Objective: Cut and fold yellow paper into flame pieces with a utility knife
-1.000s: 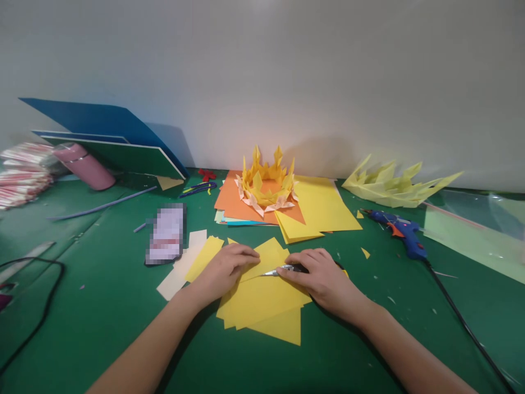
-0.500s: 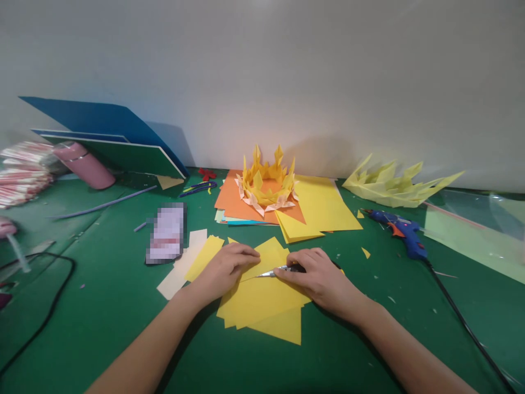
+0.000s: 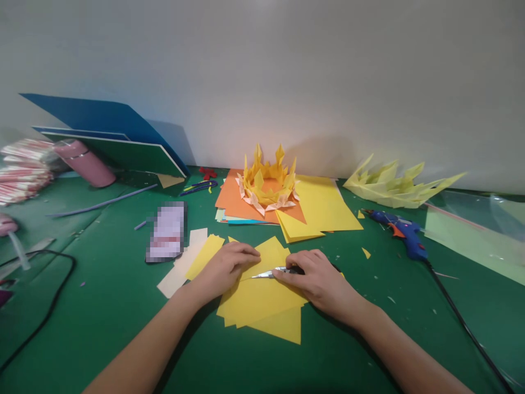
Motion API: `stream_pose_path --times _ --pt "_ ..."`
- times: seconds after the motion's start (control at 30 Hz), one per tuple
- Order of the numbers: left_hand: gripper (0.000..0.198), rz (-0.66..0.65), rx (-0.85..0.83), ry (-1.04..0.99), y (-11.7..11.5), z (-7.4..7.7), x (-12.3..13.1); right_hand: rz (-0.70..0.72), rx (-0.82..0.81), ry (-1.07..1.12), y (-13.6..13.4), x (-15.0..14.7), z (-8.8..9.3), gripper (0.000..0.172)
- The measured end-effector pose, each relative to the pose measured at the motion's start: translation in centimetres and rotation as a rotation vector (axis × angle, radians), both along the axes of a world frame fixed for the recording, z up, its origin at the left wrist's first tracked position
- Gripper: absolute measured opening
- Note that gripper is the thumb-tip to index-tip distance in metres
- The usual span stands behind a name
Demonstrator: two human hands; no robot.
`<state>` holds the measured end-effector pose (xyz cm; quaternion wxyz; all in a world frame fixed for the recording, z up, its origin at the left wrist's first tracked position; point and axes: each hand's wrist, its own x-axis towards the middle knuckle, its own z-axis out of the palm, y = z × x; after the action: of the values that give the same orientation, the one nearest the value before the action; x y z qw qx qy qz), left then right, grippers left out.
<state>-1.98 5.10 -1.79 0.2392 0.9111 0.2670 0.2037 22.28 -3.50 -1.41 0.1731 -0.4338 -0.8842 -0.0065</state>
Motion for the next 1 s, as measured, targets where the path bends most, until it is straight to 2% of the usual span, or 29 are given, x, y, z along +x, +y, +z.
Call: stream_pose_path --times 0.3,0.63,0.83,1.0 --pt "0.034 0.002 -0.006 -0.002 0.0 0.1 0.0 0.006 -0.01 -0.003 -0.1 0.1 0.3 0.04" --pt "0.03 -0.01 -0.018 0.005 0.1 0.4 0.2 0.029 0.03 0.008 -0.1 -1.1 0.3 0.04" --pt "0.03 0.003 -0.031 -0.002 0.1 0.6 0.2 0.088 0.027 -0.003 -0.4 -2.2 0.7 0.032" --pt "0.029 0.008 -0.062 0.027 -0.1 1.1 0.2 0.1 0.036 0.05 -0.3 -0.7 0.8 0.038"
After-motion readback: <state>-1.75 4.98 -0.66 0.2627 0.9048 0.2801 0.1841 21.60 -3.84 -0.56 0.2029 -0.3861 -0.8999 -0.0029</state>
